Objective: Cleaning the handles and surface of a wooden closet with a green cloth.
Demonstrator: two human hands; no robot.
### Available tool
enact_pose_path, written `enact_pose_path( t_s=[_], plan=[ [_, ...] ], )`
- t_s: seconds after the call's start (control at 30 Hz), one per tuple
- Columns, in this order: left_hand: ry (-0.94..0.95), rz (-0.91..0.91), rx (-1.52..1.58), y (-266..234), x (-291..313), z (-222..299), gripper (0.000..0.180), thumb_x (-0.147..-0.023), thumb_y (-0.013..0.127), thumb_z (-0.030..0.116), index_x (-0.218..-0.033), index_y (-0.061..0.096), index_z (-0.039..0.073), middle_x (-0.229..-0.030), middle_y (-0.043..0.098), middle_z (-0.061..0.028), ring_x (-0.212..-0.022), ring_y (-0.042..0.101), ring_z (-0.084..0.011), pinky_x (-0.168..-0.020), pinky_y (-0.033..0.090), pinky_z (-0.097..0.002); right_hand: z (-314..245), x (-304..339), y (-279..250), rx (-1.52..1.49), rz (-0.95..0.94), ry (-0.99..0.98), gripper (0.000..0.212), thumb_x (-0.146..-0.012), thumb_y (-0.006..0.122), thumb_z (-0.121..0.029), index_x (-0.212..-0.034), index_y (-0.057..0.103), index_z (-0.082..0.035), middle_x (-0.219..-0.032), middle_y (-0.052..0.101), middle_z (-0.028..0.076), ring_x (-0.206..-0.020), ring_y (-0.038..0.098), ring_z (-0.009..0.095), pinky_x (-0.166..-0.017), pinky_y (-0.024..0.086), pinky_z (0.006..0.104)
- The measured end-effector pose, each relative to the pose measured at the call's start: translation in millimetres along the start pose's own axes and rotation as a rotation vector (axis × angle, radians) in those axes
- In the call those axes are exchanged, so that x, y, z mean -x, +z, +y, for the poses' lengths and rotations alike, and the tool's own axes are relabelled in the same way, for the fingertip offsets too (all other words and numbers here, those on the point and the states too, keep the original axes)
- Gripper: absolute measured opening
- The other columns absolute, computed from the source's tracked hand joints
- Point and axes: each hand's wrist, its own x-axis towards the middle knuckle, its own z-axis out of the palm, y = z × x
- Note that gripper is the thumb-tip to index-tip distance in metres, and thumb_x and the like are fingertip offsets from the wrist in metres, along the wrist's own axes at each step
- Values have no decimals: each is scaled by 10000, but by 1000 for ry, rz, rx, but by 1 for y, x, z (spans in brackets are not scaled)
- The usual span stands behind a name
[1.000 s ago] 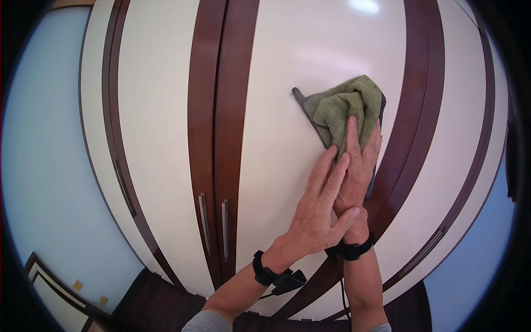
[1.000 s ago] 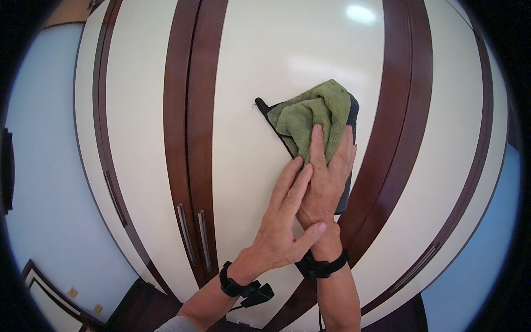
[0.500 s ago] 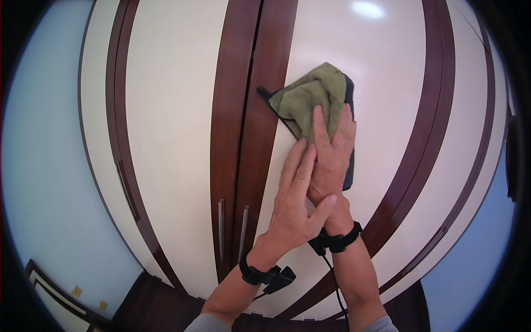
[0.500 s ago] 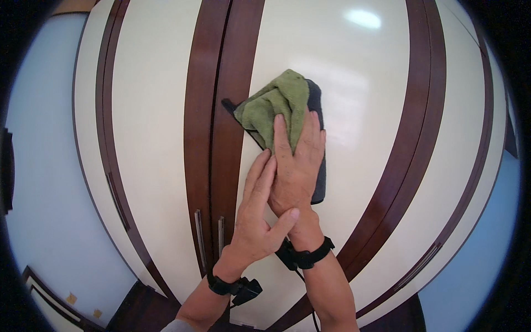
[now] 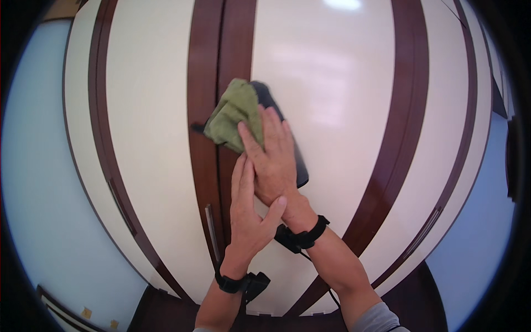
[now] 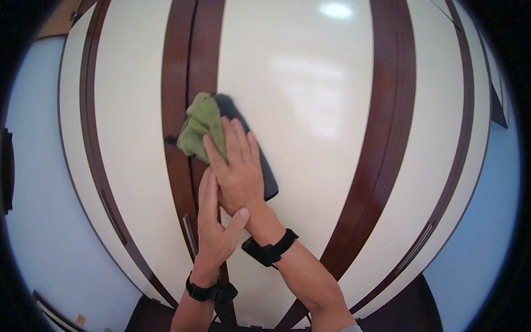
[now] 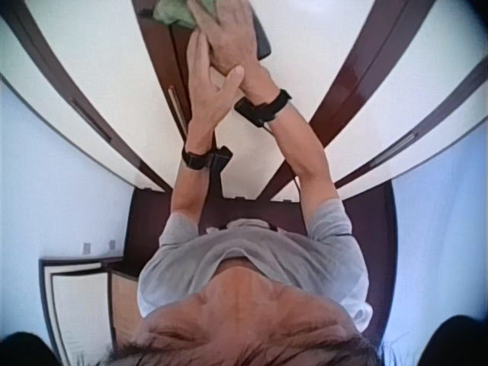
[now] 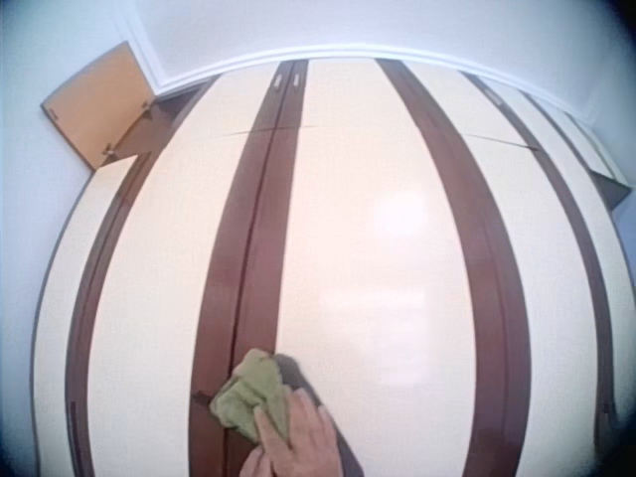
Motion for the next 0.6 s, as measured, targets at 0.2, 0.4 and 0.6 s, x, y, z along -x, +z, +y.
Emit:
enact_pose_path(
  t_s=[0.2,0.4,0.6],
  plan=[
    [-51,-54,-26,0,9,-15,916,-920,726,208,-1661,273,-84,-1711,303,-278,-1590,325,-391,-1281,296,-480,2,20,4,-65,-122,65,598,-924,703,-140,-1509,609,-58,-1692,384,249,-1584,350,433,-1290,254,600],
    [-37,-110,12,14,6,-41,908,-906,748,181,-1645,302,-100,-1693,315,-305,-1579,335,-413,-1276,305,-486,23,37,13,-1,-114,129,621,-910,733,-131,-1515,611,-70,-1690,384,259,-1577,354,458,-1283,251,624],
    [20,-195,77,43,30,-83,878,-855,826,141,-1589,414,-108,-1656,346,-324,-1532,397,-452,-1236,375,-491,51,106,21,119,-88,202,607,-951,711,-153,-1543,595,-87,-1682,370,289,-1574,337,489,-1269,236,674]
  ],
)
